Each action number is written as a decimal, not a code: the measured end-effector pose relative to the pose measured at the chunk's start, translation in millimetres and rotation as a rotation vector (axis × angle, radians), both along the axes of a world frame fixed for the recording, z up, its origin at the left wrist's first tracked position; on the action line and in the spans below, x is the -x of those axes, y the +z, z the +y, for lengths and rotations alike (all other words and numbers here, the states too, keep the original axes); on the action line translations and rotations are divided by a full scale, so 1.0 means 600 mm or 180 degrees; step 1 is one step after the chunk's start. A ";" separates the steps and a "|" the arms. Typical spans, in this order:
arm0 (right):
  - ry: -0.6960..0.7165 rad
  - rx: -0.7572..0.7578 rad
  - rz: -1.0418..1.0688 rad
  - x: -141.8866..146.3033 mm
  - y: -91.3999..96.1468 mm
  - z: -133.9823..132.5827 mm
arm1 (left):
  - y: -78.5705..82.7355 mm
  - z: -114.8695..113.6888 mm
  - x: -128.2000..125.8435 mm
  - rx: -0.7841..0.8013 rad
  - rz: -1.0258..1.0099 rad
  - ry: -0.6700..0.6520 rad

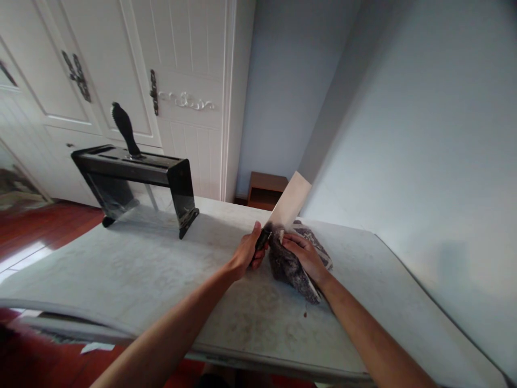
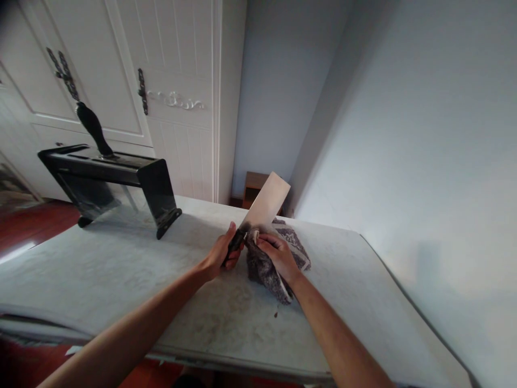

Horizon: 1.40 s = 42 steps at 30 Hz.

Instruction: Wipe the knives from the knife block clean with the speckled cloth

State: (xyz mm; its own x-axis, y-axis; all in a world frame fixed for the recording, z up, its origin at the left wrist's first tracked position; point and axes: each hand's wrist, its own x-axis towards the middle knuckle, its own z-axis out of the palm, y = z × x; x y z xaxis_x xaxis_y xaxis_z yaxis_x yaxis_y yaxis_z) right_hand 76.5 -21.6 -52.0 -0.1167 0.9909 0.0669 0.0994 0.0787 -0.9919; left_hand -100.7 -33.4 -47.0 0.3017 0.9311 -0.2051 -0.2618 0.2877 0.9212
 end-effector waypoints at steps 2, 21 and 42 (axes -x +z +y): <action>0.0011 -0.0003 0.0030 -0.001 0.002 0.000 | -0.001 0.001 0.001 -0.0047 0.0039 -0.0026; 0.0114 -0.0232 -0.0218 0.006 0.011 -0.011 | -0.004 0.002 -0.002 -0.0154 0.0080 -0.0029; -0.0653 -0.0011 0.0445 -0.004 -0.001 -0.001 | -0.008 0.005 0.002 -0.0020 -0.0147 -0.0034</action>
State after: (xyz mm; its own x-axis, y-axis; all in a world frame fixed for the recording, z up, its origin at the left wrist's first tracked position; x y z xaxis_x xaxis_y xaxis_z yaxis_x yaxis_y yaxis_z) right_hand 78.9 -22.4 -52.4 0.0976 0.9926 0.0719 -0.0247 0.0746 -0.9969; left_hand -102.1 -30.5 -52.1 0.3206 0.9290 -0.1847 -0.3010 0.2849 0.9101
